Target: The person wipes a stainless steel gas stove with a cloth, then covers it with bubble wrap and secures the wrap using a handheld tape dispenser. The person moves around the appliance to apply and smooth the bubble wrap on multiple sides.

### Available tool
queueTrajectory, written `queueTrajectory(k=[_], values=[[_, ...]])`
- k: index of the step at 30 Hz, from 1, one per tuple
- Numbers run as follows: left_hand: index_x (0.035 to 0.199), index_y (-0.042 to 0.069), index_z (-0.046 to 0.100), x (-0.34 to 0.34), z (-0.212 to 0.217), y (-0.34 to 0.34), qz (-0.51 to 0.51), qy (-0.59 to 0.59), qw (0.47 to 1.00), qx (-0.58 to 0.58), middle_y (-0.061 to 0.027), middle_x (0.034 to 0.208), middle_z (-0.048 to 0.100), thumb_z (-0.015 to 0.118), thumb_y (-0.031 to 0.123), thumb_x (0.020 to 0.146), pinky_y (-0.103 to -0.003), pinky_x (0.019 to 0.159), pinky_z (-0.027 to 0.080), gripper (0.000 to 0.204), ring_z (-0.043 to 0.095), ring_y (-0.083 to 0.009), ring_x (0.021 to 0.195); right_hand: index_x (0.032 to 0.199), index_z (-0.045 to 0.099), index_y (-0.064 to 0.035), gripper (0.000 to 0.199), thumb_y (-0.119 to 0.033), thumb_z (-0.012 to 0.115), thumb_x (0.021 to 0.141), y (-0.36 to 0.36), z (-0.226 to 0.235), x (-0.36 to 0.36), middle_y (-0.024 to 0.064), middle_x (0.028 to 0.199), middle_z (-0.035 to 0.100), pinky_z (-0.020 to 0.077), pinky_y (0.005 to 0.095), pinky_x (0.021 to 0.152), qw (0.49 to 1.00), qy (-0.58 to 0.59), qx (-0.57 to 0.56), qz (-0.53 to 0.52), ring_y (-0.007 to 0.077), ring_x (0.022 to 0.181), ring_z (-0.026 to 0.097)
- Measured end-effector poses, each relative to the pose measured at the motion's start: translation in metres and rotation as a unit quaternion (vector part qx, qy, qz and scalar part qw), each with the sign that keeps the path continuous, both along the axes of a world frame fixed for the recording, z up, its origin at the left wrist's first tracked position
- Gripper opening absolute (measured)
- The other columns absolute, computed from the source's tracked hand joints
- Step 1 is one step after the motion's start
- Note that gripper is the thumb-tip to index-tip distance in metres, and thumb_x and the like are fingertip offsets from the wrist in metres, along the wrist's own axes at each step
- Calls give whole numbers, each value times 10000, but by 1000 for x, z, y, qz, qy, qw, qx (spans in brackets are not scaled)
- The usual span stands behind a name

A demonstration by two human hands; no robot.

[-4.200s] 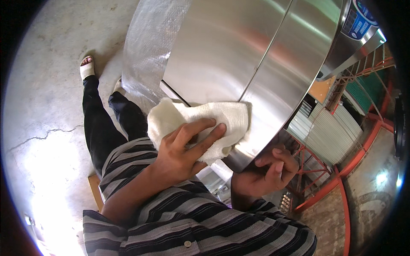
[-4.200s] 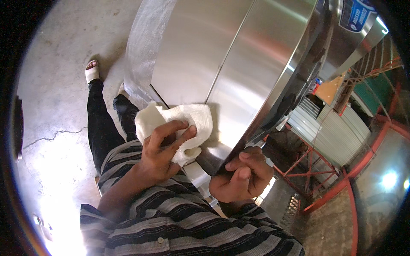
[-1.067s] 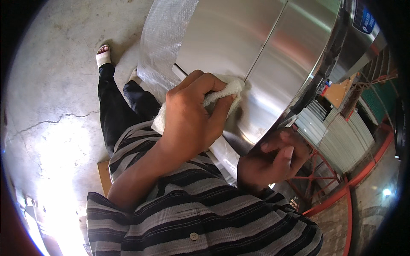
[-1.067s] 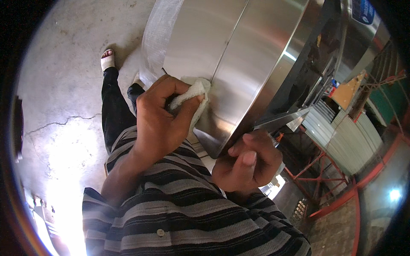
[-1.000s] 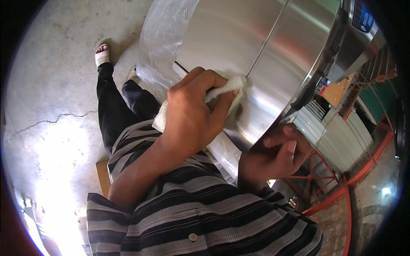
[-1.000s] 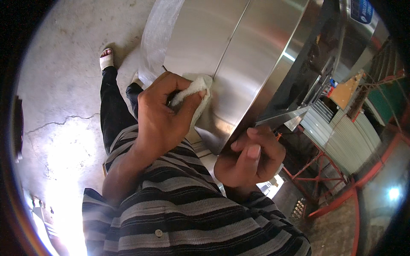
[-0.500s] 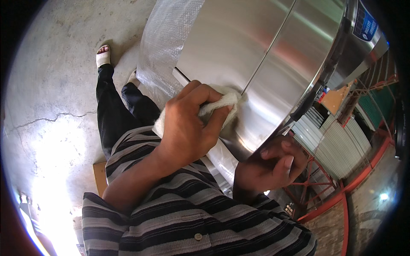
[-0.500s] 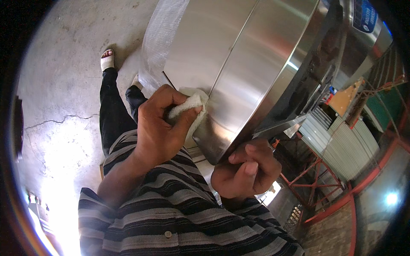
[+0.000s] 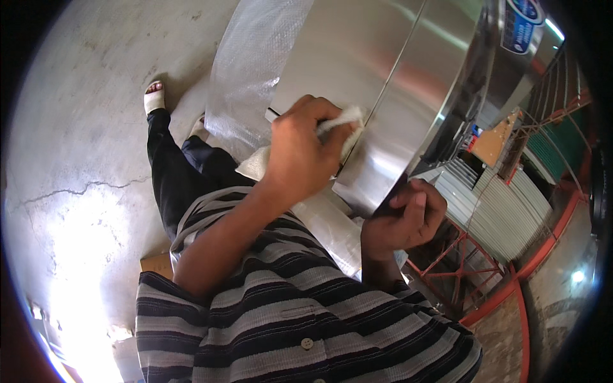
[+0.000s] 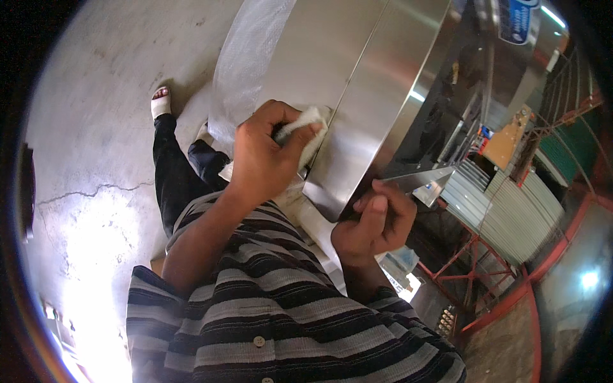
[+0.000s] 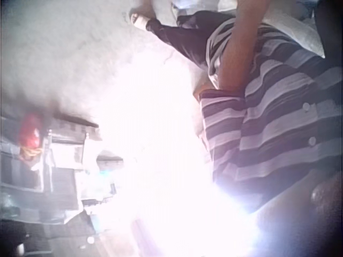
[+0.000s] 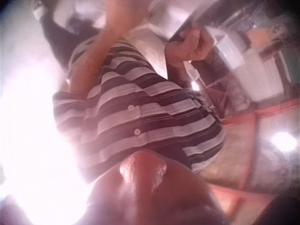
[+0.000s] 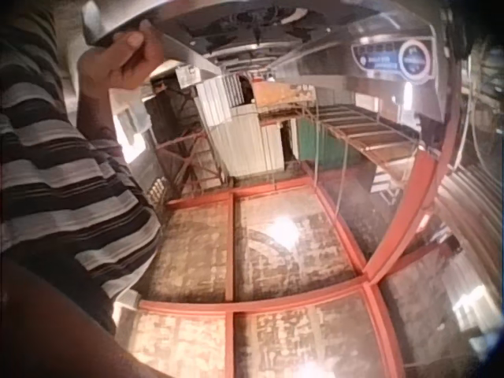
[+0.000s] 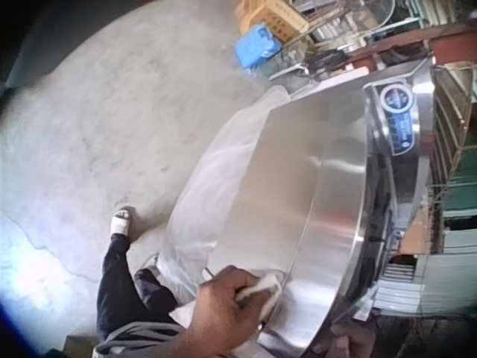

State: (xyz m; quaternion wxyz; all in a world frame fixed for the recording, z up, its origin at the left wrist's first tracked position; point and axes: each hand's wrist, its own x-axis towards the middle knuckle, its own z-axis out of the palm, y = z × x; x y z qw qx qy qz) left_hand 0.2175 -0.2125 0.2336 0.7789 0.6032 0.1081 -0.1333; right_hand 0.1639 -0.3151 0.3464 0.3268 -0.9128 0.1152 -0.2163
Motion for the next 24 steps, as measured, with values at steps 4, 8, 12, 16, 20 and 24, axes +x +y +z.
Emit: queueTrajectory(k=[4, 8, 12, 16, 20, 24], values=[[981, -7, 711, -26, -59, 43, 66, 127, 990, 12, -105, 831, 704, 757, 181, 939, -336, 683, 517, 198, 645, -167, 734, 1030, 607, 38, 200, -149, 537, 1020, -5, -3, 2, 57, 770, 573, 356, 231, 554, 1000, -18, 5, 14, 70, 605, 453], [1049, -10, 718, -62, -142, 143, 108, 239, 962, 75, -32, 881, 677, 687, 281, 1018, -275, 691, 475, 294, 575, -95, 785, 987, 616, 35, 189, -134, 534, 1016, 0, -7, 5, 40, 735, 550, 329, 234, 556, 999, -33, -18, -23, 61, 594, 423], [1018, -25, 708, -88, -192, 201, 196, 272, 935, 114, -34, 840, 676, 681, 298, 1014, -254, 662, 470, 324, 586, -82, 741, 970, 621, 25, 200, -144, 526, 1021, 3, -6, 9, 9, 690, 513, 307, 242, 565, 998, -22, -52, -35, 57, 586, 404], [1024, -19, 708, -101, -200, 218, 242, 303, 920, 63, -30, 841, 674, 668, 296, 1019, -255, 663, 468, 318, 578, -83, 735, 960, 625, 14, 220, -166, 519, 1029, 7, -6, 14, -14, 649, 477, 301, 246, 567, 997, -24, -53, -53, 57, 586, 403], [963, 0, 710, -112, -204, 211, 209, 314, 923, 73, -7, 787, 624, 652, 296, 1016, -270, 628, 440, 306, 536, -73, 728, 956, 637, -6, 229, -183, 517, 1037, 10, -7, 14, -18, 645, 470, 306, 246, 567, 997, -34, -33, -65, 58, 590, 409], [981, 30, 688, -123, -214, 205, 165, 304, 937, 47, 0, 842, 628, 623, 278, 1026, -279, 666, 443, 260, 545, -92, 758, 963, 641, -14, 258, -222, 511, 1045, 13, -5, 15, -21, 640, 458, 305, 245, 568, 997, -39, -16, -69, 62, 596, 408]])
